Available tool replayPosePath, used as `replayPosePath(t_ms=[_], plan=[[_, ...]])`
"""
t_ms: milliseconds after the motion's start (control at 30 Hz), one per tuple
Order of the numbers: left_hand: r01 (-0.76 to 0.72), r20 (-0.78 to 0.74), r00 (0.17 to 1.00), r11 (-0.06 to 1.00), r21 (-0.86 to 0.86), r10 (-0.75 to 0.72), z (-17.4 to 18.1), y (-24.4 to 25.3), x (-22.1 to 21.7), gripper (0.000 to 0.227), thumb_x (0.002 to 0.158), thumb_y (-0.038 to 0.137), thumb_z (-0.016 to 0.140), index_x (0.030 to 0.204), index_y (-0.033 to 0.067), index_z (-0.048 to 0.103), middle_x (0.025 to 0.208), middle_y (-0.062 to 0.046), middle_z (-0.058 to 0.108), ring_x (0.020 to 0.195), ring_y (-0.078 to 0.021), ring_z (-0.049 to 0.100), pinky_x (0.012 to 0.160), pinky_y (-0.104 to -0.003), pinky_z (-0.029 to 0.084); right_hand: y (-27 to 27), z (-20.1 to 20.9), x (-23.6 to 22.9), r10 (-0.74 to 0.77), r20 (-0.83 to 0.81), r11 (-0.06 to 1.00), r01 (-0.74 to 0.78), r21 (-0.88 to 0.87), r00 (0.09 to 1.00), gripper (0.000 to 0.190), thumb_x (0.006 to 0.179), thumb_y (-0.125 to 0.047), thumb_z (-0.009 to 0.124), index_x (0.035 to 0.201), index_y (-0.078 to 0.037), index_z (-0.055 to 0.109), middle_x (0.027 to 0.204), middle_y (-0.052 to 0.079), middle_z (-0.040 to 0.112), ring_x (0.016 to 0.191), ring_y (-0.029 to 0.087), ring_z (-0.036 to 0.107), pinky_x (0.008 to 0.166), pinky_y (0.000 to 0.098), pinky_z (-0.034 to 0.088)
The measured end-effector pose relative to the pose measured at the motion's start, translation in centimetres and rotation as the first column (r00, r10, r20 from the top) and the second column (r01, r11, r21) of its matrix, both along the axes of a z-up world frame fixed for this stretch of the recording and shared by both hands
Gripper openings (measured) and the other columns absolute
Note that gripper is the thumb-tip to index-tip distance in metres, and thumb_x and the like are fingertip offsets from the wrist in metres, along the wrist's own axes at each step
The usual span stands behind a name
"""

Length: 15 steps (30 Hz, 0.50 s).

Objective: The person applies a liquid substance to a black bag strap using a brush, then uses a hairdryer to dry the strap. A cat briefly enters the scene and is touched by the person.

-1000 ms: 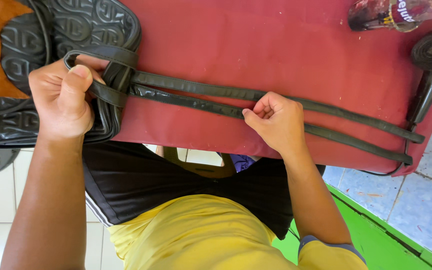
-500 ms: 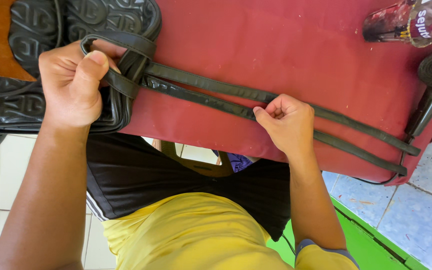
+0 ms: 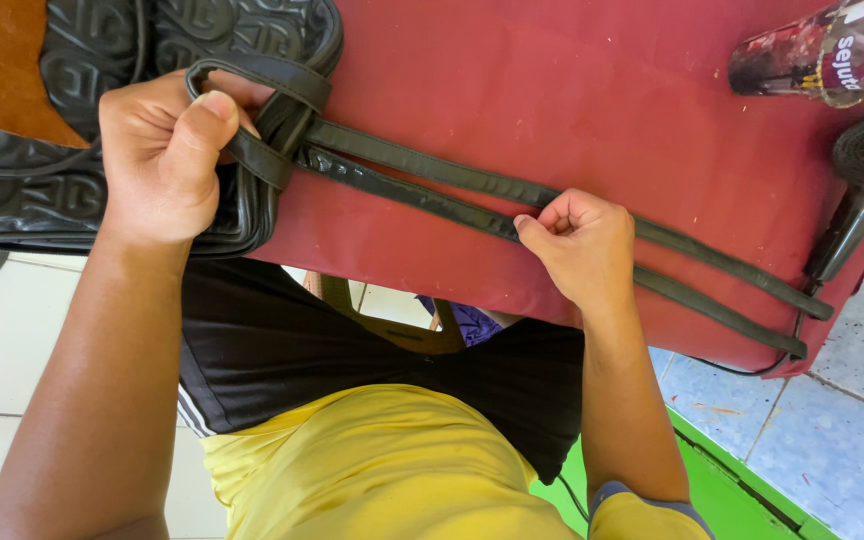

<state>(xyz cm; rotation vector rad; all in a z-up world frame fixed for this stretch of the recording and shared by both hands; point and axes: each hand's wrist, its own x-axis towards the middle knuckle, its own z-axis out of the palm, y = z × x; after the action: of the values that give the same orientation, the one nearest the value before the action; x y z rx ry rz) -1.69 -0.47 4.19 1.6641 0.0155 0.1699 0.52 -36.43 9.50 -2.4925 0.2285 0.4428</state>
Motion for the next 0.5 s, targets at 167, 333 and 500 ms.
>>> replayPosePath(t_ms=[167,333,500], plan=[[-0.021,-0.010,1.000,1.000,0.008,0.021,-0.36,0.06,-0.01,0.038,0.111,0.012,0.049,0.084,-0.0061,0.067,0.095,-0.018,0.071,0.080,-0.0196,0.059,0.067,-0.031,0.041,0.30,0.28,0.11,-0.018,-0.016,1.000,0.017,-0.026,1.000,0.037,0.084,-0.018,0.085,0.062,-0.015,0.057,0.053,-0.008,0.052,0.054,0.002,0.040,0.051,0.0227,0.035],[-0.008,-0.003,1.000,1.000,-0.019,0.008,-0.39,-0.01,0.09,0.037,0.109,0.009,0.048,0.079,-0.0052,0.064,0.097,-0.021,0.071,0.085,-0.0223,0.064,0.069,-0.032,0.043,0.15,0.33,0.20,-0.010,-0.022,1.000,0.010,-0.004,1.000,0.037,0.086,-0.014,0.082,0.060,-0.014,0.054,0.052,-0.008,0.046,0.054,0.002,0.035,0.050,0.0235,0.031],[-0.008,0.022,1.000,0.999,-0.036,0.009,-0.95,0.12,0.04,0.043,0.113,0.010,0.051,0.072,-0.0005,0.056,0.085,-0.017,0.065,0.106,-0.0299,0.076,0.077,-0.035,0.049,0.47,0.74,0.29,-0.038,-0.059,0.999,0.038,-0.017,0.998,0.037,0.086,-0.015,0.082,0.061,-0.014,0.054,0.052,-0.008,0.044,0.053,0.003,0.034,0.050,0.0237,0.032]])
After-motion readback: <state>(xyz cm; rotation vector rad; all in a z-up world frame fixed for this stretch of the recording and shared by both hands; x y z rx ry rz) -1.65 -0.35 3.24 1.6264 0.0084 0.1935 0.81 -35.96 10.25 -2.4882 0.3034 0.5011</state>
